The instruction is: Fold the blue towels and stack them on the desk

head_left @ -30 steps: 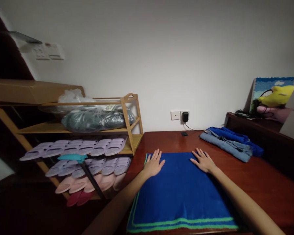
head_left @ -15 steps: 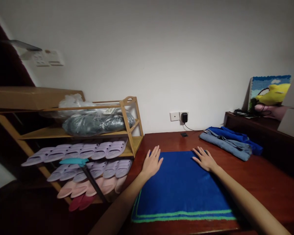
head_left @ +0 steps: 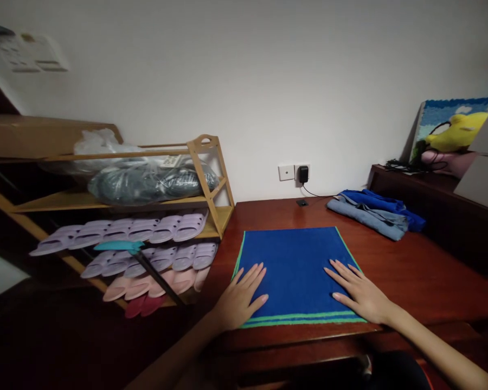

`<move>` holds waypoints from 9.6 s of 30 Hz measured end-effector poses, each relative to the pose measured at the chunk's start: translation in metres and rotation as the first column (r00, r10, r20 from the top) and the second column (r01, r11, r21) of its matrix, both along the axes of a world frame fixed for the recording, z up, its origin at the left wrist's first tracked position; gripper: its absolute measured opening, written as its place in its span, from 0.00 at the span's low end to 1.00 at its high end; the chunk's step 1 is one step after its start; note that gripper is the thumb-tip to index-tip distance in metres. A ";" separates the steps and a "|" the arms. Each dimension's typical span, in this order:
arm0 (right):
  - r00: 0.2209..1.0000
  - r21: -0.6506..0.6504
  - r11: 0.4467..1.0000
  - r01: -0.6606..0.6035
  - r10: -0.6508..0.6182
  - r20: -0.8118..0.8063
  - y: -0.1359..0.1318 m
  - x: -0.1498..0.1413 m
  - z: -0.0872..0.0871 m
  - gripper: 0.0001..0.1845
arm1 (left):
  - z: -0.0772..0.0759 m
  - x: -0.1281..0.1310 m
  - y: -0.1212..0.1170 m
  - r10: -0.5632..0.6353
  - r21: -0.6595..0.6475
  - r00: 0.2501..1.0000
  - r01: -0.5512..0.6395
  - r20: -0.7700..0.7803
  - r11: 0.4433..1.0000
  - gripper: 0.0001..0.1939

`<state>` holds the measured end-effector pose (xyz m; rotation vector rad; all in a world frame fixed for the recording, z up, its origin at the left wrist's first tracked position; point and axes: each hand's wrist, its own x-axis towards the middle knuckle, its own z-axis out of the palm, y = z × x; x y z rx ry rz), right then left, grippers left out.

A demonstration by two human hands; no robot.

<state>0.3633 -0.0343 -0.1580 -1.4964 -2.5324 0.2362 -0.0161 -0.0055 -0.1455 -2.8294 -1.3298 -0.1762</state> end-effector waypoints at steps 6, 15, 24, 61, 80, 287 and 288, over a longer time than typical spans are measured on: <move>0.998 0.051 0.999 -0.016 0.019 -0.059 -0.012 -0.017 0.014 0.34 | 0.016 0.017 -0.016 -0.019 0.021 0.999 0.019 0.027 1.000 0.31; 0.995 -0.125 0.989 -0.081 0.073 -0.066 -0.011 -0.018 0.021 0.32 | 0.021 0.022 -0.010 -0.020 -0.094 0.997 0.027 0.070 0.995 0.28; 0.976 -0.003 0.980 0.198 -0.197 0.093 0.091 -0.018 -0.001 0.41 | 0.001 0.057 0.070 0.187 -0.137 0.982 -0.182 0.026 0.974 0.35; 0.950 0.088 0.953 0.289 -0.297 0.095 0.133 0.021 -0.009 0.39 | -0.004 0.006 0.125 0.485 -0.007 0.874 -0.485 0.038 0.874 0.31; 0.999 -0.099 0.995 0.016 -0.021 -0.043 0.005 0.021 0.007 0.33 | -0.003 -0.010 0.012 0.023 -0.058 0.997 -0.019 0.069 0.998 0.30; 0.773 0.029 0.790 0.613 -0.591 -0.232 -0.010 0.081 -0.014 0.15 | 0.019 0.121 0.015 0.234 -0.195 0.822 -0.153 0.518 0.969 0.27; 0.754 0.047 0.770 0.636 -0.607 -0.249 -0.011 0.079 -0.010 0.15 | 0.019 0.111 0.014 0.235 -0.194 0.815 -0.154 0.529 0.969 0.28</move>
